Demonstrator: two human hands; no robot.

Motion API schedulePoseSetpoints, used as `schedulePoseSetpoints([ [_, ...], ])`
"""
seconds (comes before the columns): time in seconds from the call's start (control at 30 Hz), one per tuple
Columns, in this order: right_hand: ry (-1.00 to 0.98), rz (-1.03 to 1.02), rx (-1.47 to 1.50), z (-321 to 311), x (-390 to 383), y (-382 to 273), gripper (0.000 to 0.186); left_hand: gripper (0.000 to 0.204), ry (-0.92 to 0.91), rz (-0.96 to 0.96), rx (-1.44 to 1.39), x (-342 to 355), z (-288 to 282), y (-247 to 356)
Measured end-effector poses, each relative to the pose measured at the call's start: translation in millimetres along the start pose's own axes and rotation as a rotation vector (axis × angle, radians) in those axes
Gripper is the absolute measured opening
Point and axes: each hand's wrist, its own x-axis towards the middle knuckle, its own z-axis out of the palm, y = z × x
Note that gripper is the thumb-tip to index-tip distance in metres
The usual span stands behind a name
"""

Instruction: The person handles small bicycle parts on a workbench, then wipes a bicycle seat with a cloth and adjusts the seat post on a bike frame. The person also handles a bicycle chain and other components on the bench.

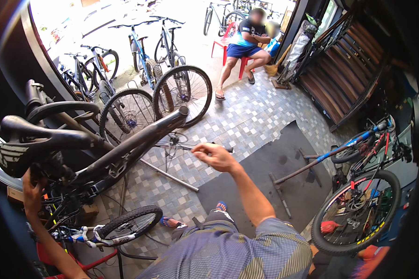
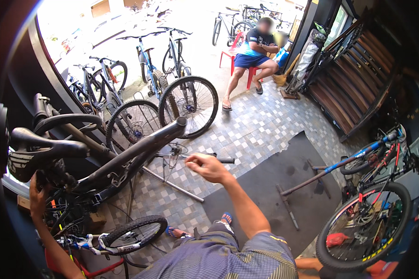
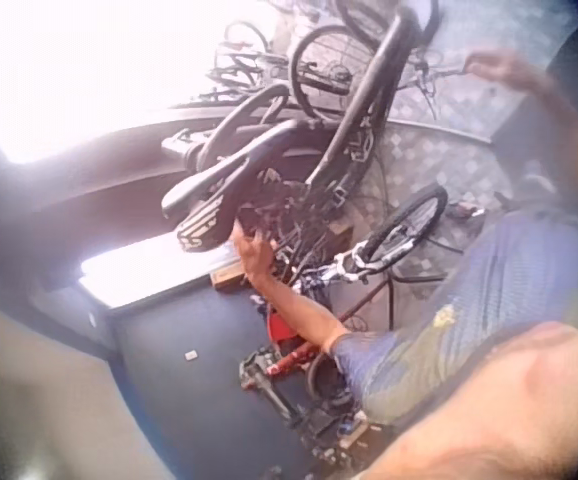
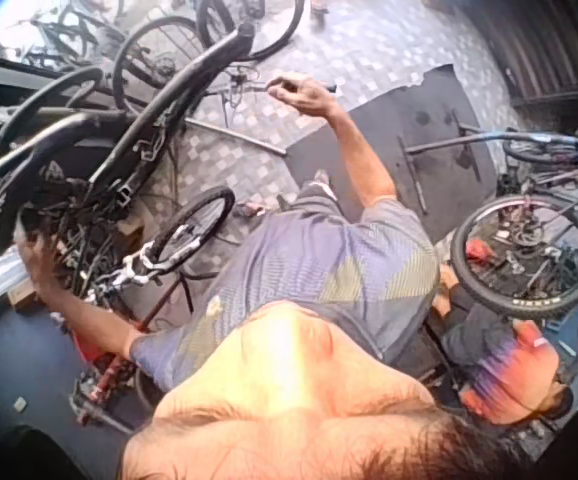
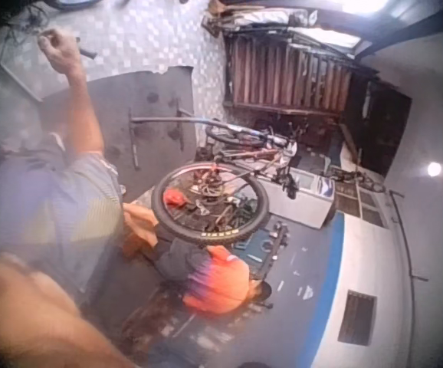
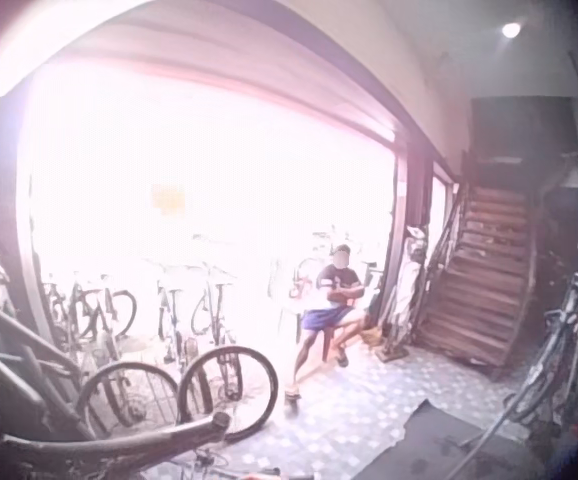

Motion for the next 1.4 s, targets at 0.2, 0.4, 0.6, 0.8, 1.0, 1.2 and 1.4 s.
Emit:
schedulePoseSetpoints([
  [0.2, 0.304, 0.290, 0.219, -151, -92, 78, 0.028, 0.058, 0.215, 0.044, 0.546, 0, -10, -48],
  [0.4, 0.281, 0.319, -0.110, -216, -113, 94, 0.032, 0.057, 1.125, 0.162, 0.730, -26, 95, 20],
  [0.6, -0.088, 0.413, -0.346, -270, -83, 108, 0.036, 0.042, 0.647, 0.067, 0.311, -79, 485, 227],
  [0.8, -0.161, 0.375, -0.486, -374, 7, 178, 0.035, 0.044, -0.511, 0.067, -0.354, -29, 674, 359],
  [1.0, -0.107, 0.578, -0.738, -503, 41, 286, 0.031, 0.052, -1.200, 0.043, 0.390, 34, 798, 423],
  [1.2, -0.223, 0.870, -0.709, -591, 12, 361, 0.037, 0.047, -1.101, 0.078, -0.085, 128, 862, 526],
  [1.4, -0.379, 0.999, -0.468, -658, 101, 435, 0.046, 0.046, -1.006, 0.268, 0.181, 277, 939, 593],
])
